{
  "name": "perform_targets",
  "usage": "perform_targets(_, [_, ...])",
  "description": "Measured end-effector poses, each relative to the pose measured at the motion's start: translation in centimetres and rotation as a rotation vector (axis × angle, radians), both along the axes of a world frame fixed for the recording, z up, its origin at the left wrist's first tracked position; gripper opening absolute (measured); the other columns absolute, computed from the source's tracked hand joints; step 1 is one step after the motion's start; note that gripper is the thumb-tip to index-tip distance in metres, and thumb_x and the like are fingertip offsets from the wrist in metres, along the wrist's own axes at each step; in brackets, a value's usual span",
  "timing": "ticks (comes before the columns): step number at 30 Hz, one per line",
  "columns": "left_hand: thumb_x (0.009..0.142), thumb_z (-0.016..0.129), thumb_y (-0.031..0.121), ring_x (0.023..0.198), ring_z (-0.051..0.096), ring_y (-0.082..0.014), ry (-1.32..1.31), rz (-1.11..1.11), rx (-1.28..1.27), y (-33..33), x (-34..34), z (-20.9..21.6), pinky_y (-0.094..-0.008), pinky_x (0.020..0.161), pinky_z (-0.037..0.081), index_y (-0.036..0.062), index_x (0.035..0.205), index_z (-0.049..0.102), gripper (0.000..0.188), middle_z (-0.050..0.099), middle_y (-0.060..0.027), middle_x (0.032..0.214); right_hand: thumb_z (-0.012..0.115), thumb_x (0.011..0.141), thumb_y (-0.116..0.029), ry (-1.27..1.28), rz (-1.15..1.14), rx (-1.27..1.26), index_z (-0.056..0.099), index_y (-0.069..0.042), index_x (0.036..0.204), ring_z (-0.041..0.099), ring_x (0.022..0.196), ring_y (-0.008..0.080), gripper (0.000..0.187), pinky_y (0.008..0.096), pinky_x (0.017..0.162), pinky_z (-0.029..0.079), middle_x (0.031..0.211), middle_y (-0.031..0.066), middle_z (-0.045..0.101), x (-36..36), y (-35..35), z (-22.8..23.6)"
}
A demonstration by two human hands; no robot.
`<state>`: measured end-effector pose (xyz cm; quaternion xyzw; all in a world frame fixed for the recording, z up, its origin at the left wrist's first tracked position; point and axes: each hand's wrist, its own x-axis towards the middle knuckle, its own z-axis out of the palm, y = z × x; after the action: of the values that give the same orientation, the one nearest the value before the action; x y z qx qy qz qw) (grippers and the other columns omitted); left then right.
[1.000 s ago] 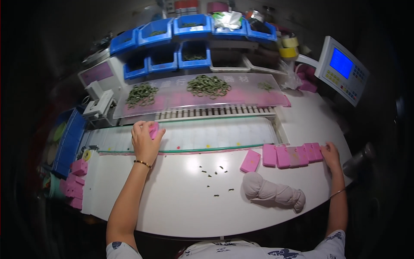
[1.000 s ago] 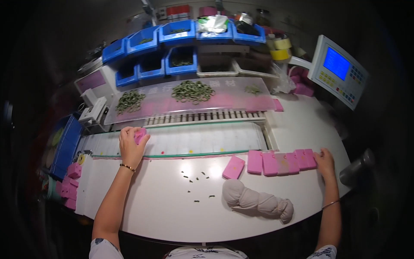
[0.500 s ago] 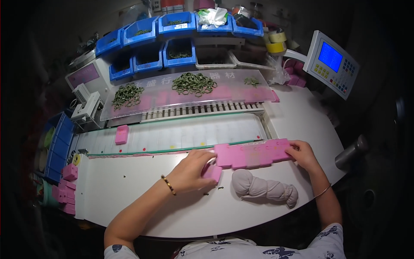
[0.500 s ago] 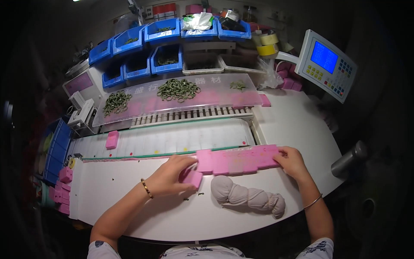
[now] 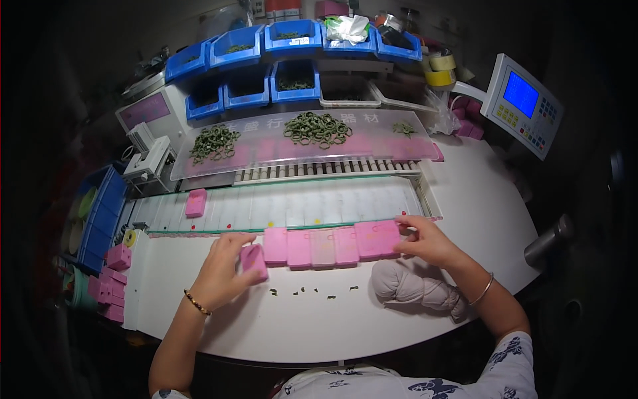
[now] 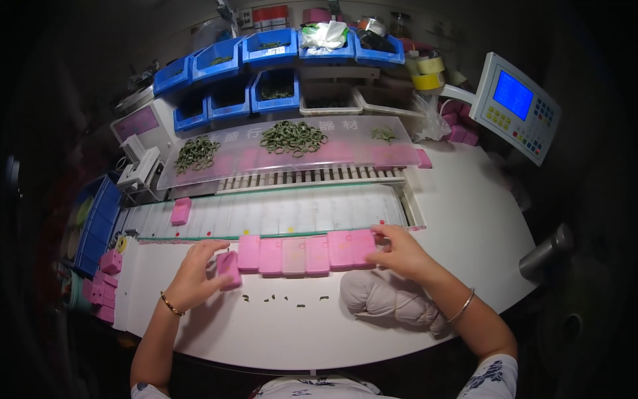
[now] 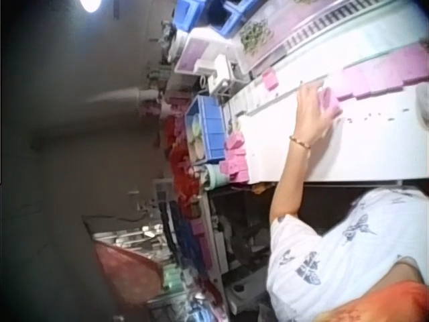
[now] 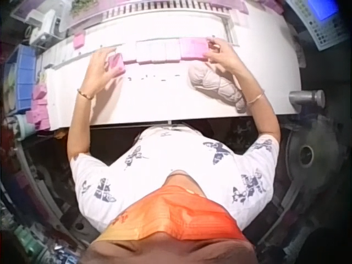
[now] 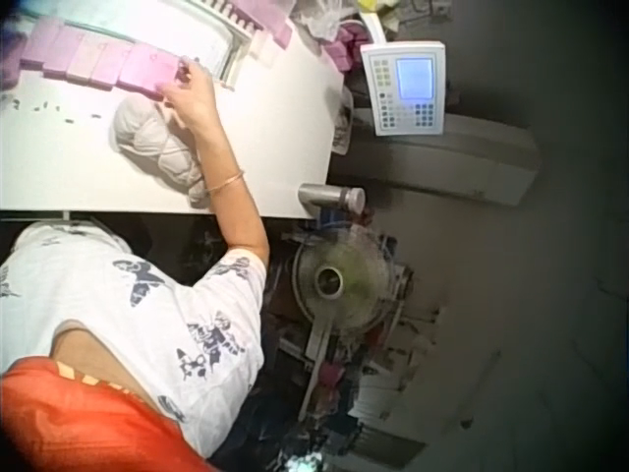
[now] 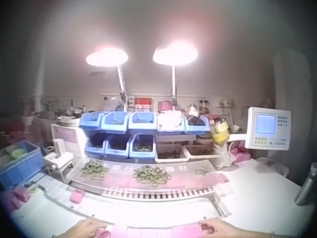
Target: The person assembles hardware components by picking up green plastic loops and inserting them into pink molding blocks, followed by pressing a white cloth pad onto the assembled unit.
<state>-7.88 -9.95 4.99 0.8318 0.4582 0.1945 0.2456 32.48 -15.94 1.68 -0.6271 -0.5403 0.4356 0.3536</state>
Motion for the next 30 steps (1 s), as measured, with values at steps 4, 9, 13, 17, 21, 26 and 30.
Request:
perform_targets(4, [0.07, 0.075, 0.01, 0.119, 0.043, -0.036, 0.137, -0.063, 0.055, -1.2, -0.6, 0.4, -0.0419, 0.103, 0.037, 0.0028, 0.127, 0.049, 0.063, 0.049, -0.0166, 0.124, 0.078, 0.071, -0.014, -0.32, 0.226, 0.109, 0.044, 0.002, 0.134, 0.056, 0.088, 0.0199, 0.073, 0.0287, 0.079, 0.051, 0.122, 0.0181, 0.043, -3.0, 1.1, 0.8])
perform_targets(9, [0.069, 0.074, 0.004, 0.121, 0.044, -0.0353, 0.072, 0.054, 0.097, 1.5, -2.7, -1.2, -0.0407, 0.105, 0.037, 0.0017, 0.127, 0.048, 0.064, 0.051, -0.017, 0.123, 0.079, 0.067, -0.016, -0.431, 0.279, 0.063, 0.043, 0.001, 0.135, 0.054, 0.104, 0.031, 0.079, 0.0348, 0.093, 0.046, 0.126, 0.02, 0.04, -5.2, 2.1, 1.7])
perform_targets(13, [0.07, 0.07, -0.003, 0.115, 0.051, -0.0343, -0.022, 0.054, 0.017, 1.8, -3.4, -0.8, -0.0394, 0.104, 0.039, 0.0015, 0.127, 0.049, 0.06, 0.054, -0.0175, 0.121, 0.08, 0.064, -0.015, -0.516, 0.366, 0.135, 0.042, 0.0, 0.135, 0.053, 0.11, 0.0379, 0.082, 0.0391, 0.095, 0.046, 0.128, 0.021, 0.039, -7.0, 2.4, 1.9])
perform_targets(17, [0.073, 0.067, 0.0, 0.109, 0.056, -0.0289, -0.02, 0.055, 0.147, 1.9, -3.3, 0.2, -0.0356, 0.097, 0.044, 0.001, 0.122, 0.055, 0.05, 0.057, -0.0153, 0.116, 0.079, 0.062, -0.012, -0.607, 0.385, 0.196, 0.043, 0.001, 0.132, 0.054, 0.108, 0.0388, 0.079, 0.0401, 0.093, 0.048, 0.127, 0.0196, 0.041, -7.6, 3.0, 1.6])
perform_targets(21, [0.079, 0.066, 0.003, 0.107, 0.057, -0.0241, -0.172, 0.048, 0.279, 1.5, 0.2, 0.7, -0.0349, 0.092, 0.047, 0.0001, 0.118, 0.058, 0.04, 0.059, -0.0134, 0.114, 0.076, 0.064, -0.01, -0.731, 0.322, 0.329, 0.045, -0.001, 0.128, 0.057, 0.103, 0.037, 0.071, 0.0414, 0.087, 0.05, 0.123, 0.0174, 0.045, -7.9, 2.8, 2.8])
perform_targets(26, [0.092, 0.059, 0.006, 0.103, 0.06, -0.0159, -0.668, -0.129, -0.237, 0.5, 6.3, 0.2, -0.0281, 0.086, 0.051, -0.0029, 0.123, 0.055, 0.032, 0.059, -0.0117, 0.119, 0.077, 0.063, -0.006, -0.649, 0.209, 0.57, 0.043, -0.002, 0.126, 0.057, 0.1, 0.0354, 0.072, 0.0417, 0.082, 0.05, 0.118, 0.0166, 0.047, -9.4, 1.2, 6.5])
perform_targets(30, [0.098, 0.053, 0.019, 0.112, 0.058, -0.0215, -0.944, -0.378, -0.922, 0.0, 9.4, 0.1, -0.0352, 0.094, 0.05, -0.0022, 0.136, 0.041, 0.045, 0.055, -0.0137, 0.127, 0.082, 0.056, -0.005, -0.399, 0.312, 0.889, 0.043, -0.004, 0.129, 0.054, 0.102, 0.0341, 0.083, 0.0409, 0.085, 0.048, 0.117, 0.0177, 0.05, -11.2, 0.0, 7.6])
